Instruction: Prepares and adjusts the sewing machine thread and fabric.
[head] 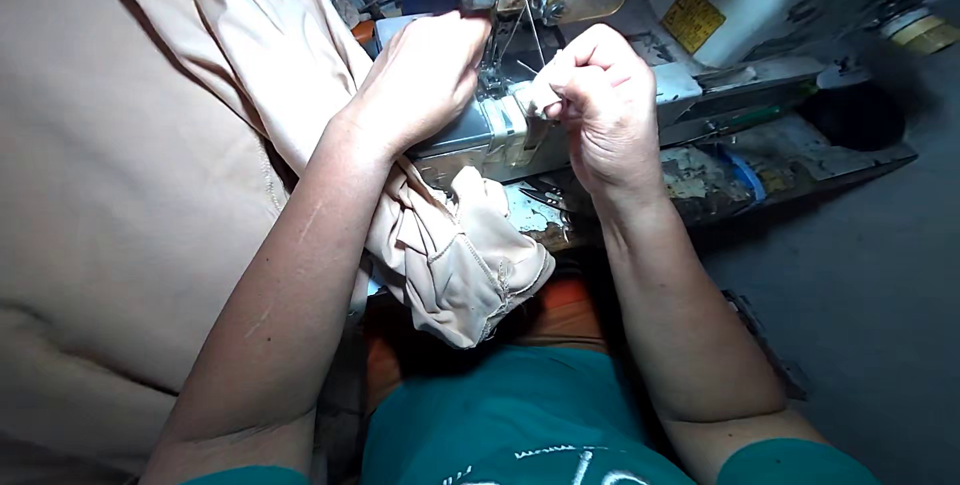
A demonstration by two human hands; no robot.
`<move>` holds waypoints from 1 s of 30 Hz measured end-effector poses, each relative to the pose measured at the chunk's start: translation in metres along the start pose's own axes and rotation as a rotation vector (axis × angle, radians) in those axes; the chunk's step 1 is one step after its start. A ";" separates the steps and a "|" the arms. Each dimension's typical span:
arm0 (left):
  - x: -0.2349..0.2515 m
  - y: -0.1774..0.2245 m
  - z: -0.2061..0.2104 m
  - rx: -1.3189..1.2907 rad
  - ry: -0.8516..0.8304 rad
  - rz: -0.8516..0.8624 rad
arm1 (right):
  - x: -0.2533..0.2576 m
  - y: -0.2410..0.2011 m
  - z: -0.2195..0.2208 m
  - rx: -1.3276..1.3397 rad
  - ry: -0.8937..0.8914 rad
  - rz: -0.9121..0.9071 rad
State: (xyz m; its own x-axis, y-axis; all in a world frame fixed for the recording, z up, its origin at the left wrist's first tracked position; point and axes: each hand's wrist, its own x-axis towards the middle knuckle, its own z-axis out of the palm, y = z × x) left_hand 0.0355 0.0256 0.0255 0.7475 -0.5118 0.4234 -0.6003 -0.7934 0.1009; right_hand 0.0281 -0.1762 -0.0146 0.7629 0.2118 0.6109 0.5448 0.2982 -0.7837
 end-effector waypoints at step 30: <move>-0.059 0.085 -0.019 -0.144 0.058 0.428 | -0.137 -0.035 -0.035 -0.248 -0.189 -0.031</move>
State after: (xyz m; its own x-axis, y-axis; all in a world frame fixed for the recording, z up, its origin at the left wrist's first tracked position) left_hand -0.0650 -0.0054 0.0260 0.4088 -0.7613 0.5033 -0.8883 -0.4584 0.0281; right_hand -0.0836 -0.2478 -0.0750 0.6792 0.3823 0.6265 0.6525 0.0762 -0.7539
